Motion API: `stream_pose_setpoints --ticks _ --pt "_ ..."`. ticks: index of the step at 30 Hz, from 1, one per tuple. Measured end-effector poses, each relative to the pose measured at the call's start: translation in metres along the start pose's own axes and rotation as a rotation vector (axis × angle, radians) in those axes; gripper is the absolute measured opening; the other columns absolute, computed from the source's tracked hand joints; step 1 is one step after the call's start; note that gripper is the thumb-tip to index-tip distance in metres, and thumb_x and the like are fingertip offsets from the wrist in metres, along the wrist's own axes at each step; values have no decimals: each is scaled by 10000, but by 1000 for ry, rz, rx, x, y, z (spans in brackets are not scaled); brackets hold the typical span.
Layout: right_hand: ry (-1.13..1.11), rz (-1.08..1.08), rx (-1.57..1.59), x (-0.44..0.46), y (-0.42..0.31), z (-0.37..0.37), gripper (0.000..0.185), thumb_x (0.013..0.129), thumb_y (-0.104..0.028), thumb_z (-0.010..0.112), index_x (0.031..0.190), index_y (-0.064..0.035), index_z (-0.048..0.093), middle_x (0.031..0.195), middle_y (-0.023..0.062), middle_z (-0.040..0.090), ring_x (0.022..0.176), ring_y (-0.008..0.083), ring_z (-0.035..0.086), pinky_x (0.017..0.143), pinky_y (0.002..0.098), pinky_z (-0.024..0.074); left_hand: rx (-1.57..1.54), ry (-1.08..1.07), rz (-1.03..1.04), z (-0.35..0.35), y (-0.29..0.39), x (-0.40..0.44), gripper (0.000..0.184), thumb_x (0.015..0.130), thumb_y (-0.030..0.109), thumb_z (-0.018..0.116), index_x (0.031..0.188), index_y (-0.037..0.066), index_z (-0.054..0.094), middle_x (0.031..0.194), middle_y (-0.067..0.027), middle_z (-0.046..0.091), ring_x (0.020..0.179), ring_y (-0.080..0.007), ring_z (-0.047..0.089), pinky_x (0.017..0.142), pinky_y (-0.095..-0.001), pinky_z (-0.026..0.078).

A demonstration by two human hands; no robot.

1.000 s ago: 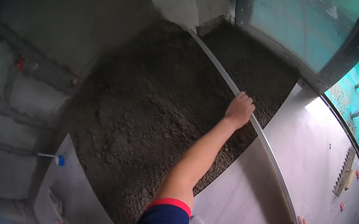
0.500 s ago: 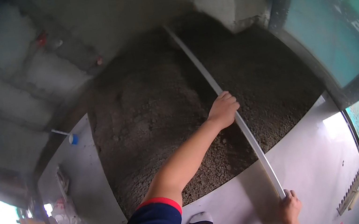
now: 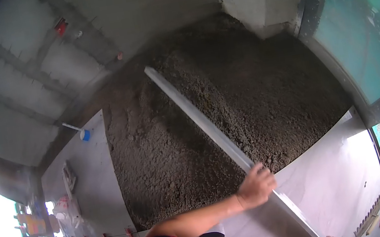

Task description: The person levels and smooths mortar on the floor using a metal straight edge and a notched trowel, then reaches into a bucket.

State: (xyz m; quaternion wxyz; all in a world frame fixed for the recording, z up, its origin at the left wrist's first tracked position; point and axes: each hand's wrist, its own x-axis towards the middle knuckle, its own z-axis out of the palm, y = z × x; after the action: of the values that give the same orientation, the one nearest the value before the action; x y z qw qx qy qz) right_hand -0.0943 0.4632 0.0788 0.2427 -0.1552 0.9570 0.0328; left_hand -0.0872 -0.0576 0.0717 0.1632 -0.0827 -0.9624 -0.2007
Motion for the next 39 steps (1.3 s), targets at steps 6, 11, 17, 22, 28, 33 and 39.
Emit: stream_pose_setpoints --ticks 6,11,17,22,28,33,39 --pt "153 50 11 7 74 64 463 885 -334 725 1322 -213 633 1155 185 683 905 392 678 778 489 541 -55 82 -107 50 16 19 142 774 54 585 808 154 680 892 15 631 993 -182 576 1160 -489 258" --pt "537 -30 -30 64 -23 19 390 702 -59 649 1090 -86 684 1047 117 687 836 361 680 732 466 530 9 84 -151 34 -49 67 160 728 75 602 797 176 707 895 18 624 1009 -217 569 1175 -570 196" --pt "586 143 182 137 -152 -42 300 770 -50 591 1029 -132 717 959 86 722 817 338 689 688 440 533 166 74 -126 23 -166 154 195 759 13 592 779 167 710 873 -8 618 1052 -240 552 1208 -625 121" --pt "461 144 284 110 -187 -57 250 818 -112 630 1053 -166 697 955 97 700 827 377 679 703 475 523 200 -11 -57 -10 -170 178 200 761 -9 588 752 158 698 846 -4 615 1018 -227 567 1215 -626 112" --pt "86 88 282 -11 -82 -4 505 897 -210 680 1366 -60 568 1237 215 633 1083 400 630 907 474 515 9 32 53 22 -97 145 192 805 12 576 686 133 665 764 -9 610 954 -211 587 1223 -626 110" --pt "-24 153 254 -63 -54 32 599 889 -173 687 1430 -13 487 1317 255 574 1199 424 566 988 464 488 -84 102 197 54 -57 168 190 799 29 577 638 120 623 712 -24 558 894 -211 582 1221 -629 155" --pt "145 128 322 -66 -81 30 493 922 -113 624 1397 -32 520 1197 246 641 1073 434 620 913 487 503 -35 9 231 69 -63 180 170 803 50 573 664 122 639 746 -26 572 941 -225 587 1216 -632 177"
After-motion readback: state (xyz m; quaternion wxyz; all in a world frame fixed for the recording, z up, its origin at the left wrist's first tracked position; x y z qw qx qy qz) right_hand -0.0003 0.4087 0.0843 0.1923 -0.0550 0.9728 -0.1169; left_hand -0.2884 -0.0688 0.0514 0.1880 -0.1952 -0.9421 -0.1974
